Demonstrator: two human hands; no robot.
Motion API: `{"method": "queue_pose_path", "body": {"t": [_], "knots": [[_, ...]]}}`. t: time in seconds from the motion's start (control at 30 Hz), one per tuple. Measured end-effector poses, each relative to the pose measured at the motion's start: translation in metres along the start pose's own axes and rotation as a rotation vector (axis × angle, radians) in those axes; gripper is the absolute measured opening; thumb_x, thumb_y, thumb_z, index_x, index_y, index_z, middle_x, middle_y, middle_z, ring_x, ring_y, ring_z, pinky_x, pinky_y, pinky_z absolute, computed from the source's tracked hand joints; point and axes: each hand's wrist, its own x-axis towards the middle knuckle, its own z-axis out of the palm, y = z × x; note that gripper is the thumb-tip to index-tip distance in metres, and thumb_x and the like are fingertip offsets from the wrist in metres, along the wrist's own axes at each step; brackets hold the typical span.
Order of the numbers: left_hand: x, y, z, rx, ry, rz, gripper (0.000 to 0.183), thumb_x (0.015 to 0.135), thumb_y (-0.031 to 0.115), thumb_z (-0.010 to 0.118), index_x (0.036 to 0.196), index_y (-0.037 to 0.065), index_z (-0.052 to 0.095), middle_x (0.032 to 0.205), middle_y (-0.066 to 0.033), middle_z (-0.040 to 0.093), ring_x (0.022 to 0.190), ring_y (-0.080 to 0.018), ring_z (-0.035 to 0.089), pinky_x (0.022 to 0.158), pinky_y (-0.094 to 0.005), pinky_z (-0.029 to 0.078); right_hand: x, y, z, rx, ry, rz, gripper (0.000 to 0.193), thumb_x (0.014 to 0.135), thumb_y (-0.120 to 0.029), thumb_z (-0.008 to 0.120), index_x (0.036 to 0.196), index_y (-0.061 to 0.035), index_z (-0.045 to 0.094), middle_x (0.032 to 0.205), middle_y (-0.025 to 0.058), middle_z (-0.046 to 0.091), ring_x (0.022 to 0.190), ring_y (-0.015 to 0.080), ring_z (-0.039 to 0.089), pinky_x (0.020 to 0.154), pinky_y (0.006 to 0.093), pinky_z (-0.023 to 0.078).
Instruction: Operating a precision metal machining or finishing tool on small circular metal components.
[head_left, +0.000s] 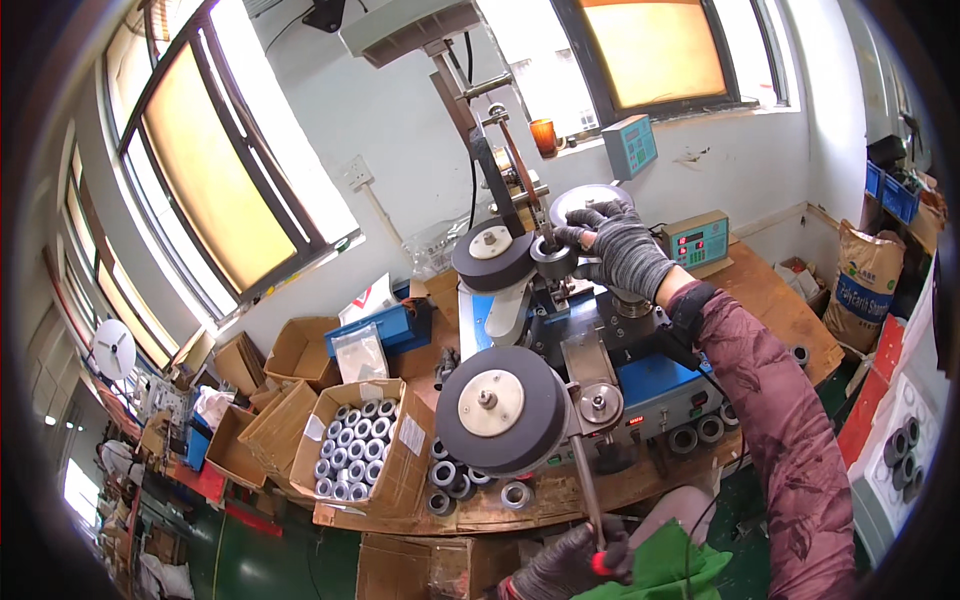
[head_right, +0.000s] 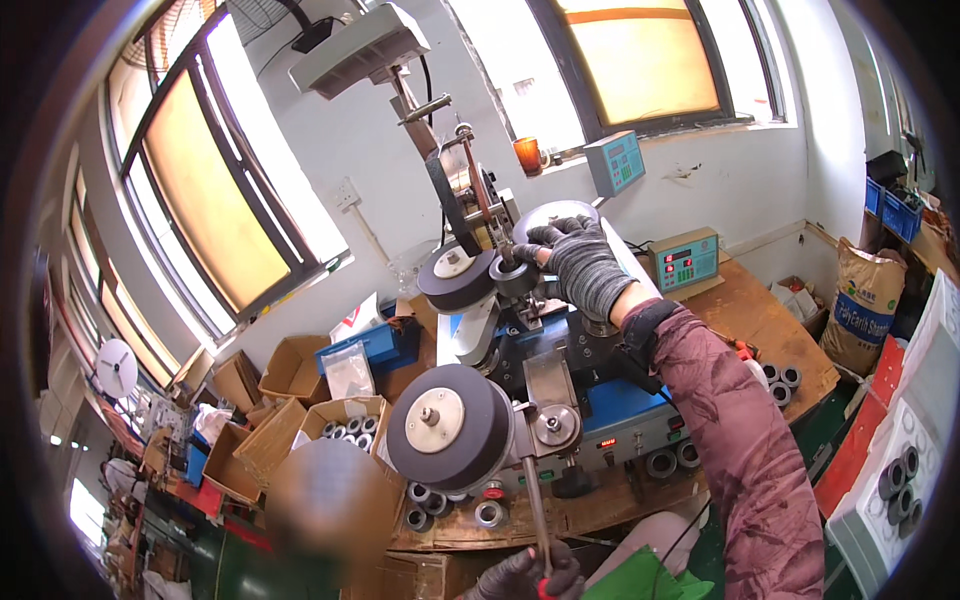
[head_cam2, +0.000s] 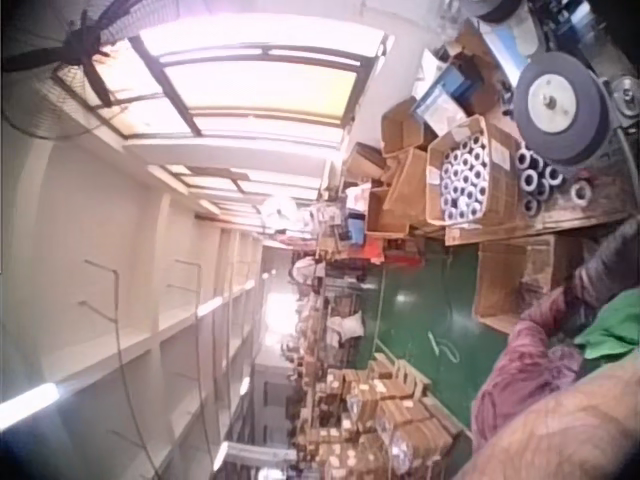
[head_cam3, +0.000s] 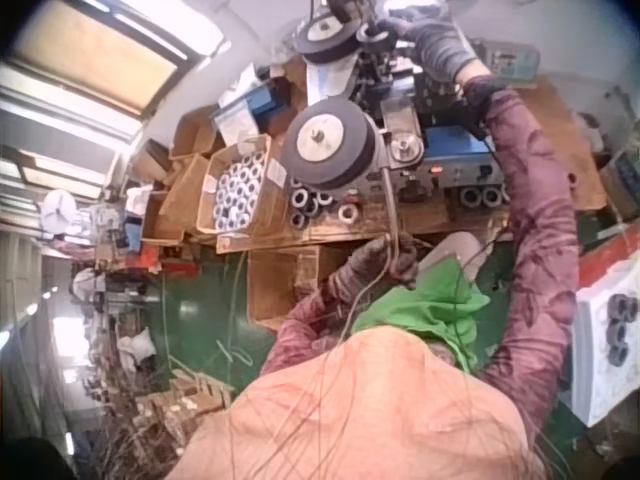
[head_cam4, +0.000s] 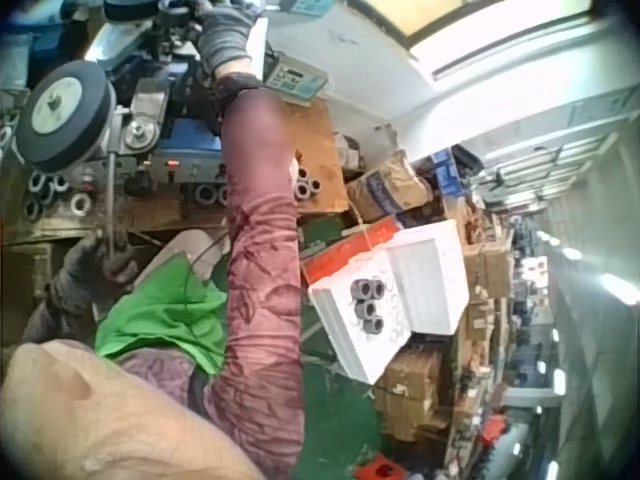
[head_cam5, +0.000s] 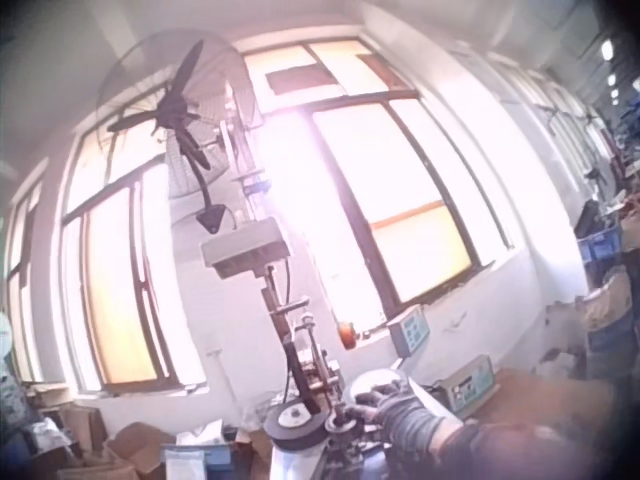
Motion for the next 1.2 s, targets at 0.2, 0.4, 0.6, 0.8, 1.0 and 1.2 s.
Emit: {"method": "queue_pose_path", "body": {"t": [0.2, 0.4, 0.6, 0.8, 1.0, 1.2], "knots": [[-0.043, 0.093, -0.075, 0.711, 0.320, 0.180, 0.033, 0.090, 0.036, 0.056, 0.099, 0.004, 0.055, 0.065, -0.0007, 0.052, 0.051, -0.0100, 0.047, 0.044, -0.0233, 0.035, -0.001, 0.002, -0.011, 0.018, -0.131, 0.019, 0.059, 0.071, -0.036, 0.072, 0.126, -0.0279, 0.054, 0.128, 0.0086, 0.052, 0.120, 0.0335, 0.045, 0.104, 0.0479, 0.030], [-0.018, 0.156, -0.053, 1.455, 0.525, 0.424, 0.028, 0.096, 0.027, 0.046, 0.103, 0.004, 0.061, 0.074, -0.0024, 0.058, 0.064, -0.0084, 0.053, 0.055, -0.0225, 0.042, -0.007, 0.000, -0.002, -0.001, -0.007, 0.037, 0.053, 0.068, -0.036, 0.072, 0.119, -0.0329, 0.059, 0.123, 0.0030, 0.056, 0.118, 0.0292, 0.046, 0.100, 0.0499, 0.029], [0.003, 0.187, -0.057, 1.244, 0.695, 0.345, 0.027, 0.095, 0.026, 0.046, 0.098, 0.006, 0.064, 0.070, -0.0004, 0.057, 0.057, -0.0060, 0.050, 0.048, -0.0200, 0.037, -0.004, -0.007, -0.003, 0.015, -0.024, 0.054, 0.044, 0.080, -0.022, 0.063, 0.123, -0.0288, 0.057, 0.125, 0.0088, 0.055, 0.118, 0.0315, 0.048, 0.103, 0.0468, 0.031], [0.031, 0.210, -0.063, 1.359, 0.696, 0.435, 0.028, 0.096, 0.028, 0.044, 0.094, 0.007, 0.062, 0.061, 0.0019, 0.048, 0.047, -0.0064, 0.045, 0.043, -0.0208, 0.031, -0.002, 0.004, 0.013, 0.003, 0.115, 0.012, 0.036, 0.083, -0.020, 0.055, 0.117, -0.0327, 0.060, 0.122, 0.0049, 0.056, 0.116, 0.0318, 0.049, 0.101, 0.0474, 0.031], [0.036, 0.234, -0.079, 2.030, 0.207, 0.460, 0.017, 0.090, 0.014, 0.049, 0.096, 0.004, 0.061, 0.065, -0.0011, 0.051, 0.049, -0.0078, 0.045, 0.046, -0.0230, 0.040, -0.006, 0.024, 0.001, 0.119, 0.029, 0.002, 0.057, 0.076, -0.025, 0.069, 0.129, -0.0212, 0.050, 0.122, 0.0125, 0.055, 0.117, 0.0340, 0.048, 0.102, 0.0445, 0.034], [0.038, 0.247, -0.082, 1.689, 0.128, 0.211, 0.026, 0.093, 0.028, 0.053, 0.104, 0.005, 0.060, 0.057, -0.0014, 0.053, 0.039, -0.0088, 0.044, 0.036, -0.0230, 0.032, -0.031, 0.056, -0.052, 0.349, -0.054, 0.209, 0.057, 0.076, -0.017, 0.071, 0.129, -0.0098, 0.049, 0.110, 0.0173, 0.061, 0.085, 0.0283, 0.063, 0.080, 0.0364, 0.052]]}}
